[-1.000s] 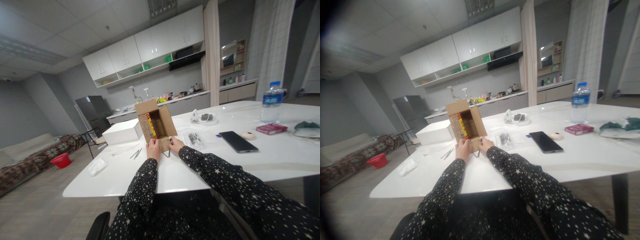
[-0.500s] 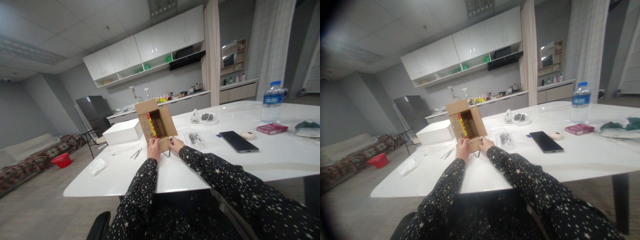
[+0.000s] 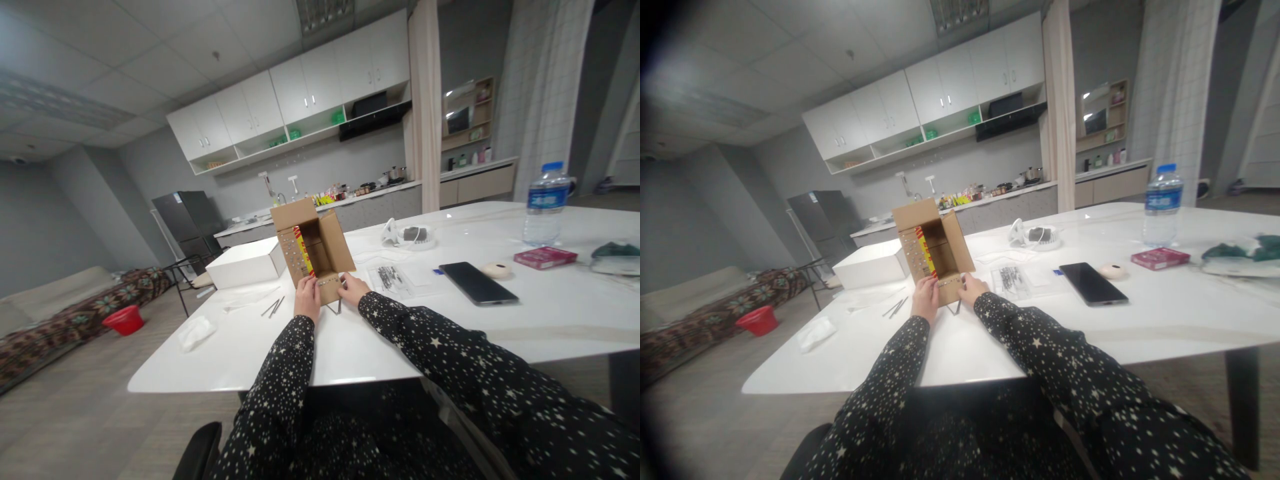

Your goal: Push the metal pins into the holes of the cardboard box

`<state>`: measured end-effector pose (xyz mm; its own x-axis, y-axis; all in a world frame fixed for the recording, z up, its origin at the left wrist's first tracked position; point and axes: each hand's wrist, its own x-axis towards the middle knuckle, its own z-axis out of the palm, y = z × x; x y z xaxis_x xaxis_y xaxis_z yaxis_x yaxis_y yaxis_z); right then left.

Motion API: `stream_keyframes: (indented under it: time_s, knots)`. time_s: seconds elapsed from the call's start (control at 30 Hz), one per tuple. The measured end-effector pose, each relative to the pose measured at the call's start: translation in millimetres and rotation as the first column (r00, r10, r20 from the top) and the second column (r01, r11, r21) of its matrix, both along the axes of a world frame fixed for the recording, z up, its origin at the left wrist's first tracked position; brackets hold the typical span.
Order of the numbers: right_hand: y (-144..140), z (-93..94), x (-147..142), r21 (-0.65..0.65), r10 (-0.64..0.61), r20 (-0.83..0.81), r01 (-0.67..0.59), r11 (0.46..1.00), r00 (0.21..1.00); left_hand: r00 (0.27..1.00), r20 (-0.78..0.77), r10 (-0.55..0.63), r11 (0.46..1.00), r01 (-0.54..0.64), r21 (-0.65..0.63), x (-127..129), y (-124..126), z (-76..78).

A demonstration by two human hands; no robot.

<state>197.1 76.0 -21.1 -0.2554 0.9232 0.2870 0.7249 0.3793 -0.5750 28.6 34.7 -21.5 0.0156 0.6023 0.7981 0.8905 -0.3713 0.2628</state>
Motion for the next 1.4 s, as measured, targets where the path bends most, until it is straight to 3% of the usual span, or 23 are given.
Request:
stream_keyframes:
  time_s: [0.23,0.57,0.8,1.07,1.4]
  knots:
    - [0,0.3,0,0.001,0.001,-0.001,-0.001,1.000,1.000,0.999,-0.025,0.027,0.997,-0.029,-0.077,-1,-3,2.7]
    - [0,0.6,0,0.004,-0.001,0.017,0.001,1.000,1.000,0.995,-0.092,-0.026,0.999,0.030,0.037,-1,-2,0.8]
    - [0,1.6,0,-0.001,0.001,0.025,-0.001,1.000,1.000,0.972,-0.227,-0.053,0.996,0.068,0.060,11,-10,2.5]
    - [1,0.2,0,-0.008,0.006,0.020,-0.006,1.000,1.000,0.903,-0.389,-0.185,0.983,0.179,-0.051,18,-19,6.0]
    - [-2,3.5,0,-0.019,0.022,0.015,-0.021,1.000,1.000,0.865,-0.410,-0.290,0.955,0.238,-0.174,20,-25,7.4]
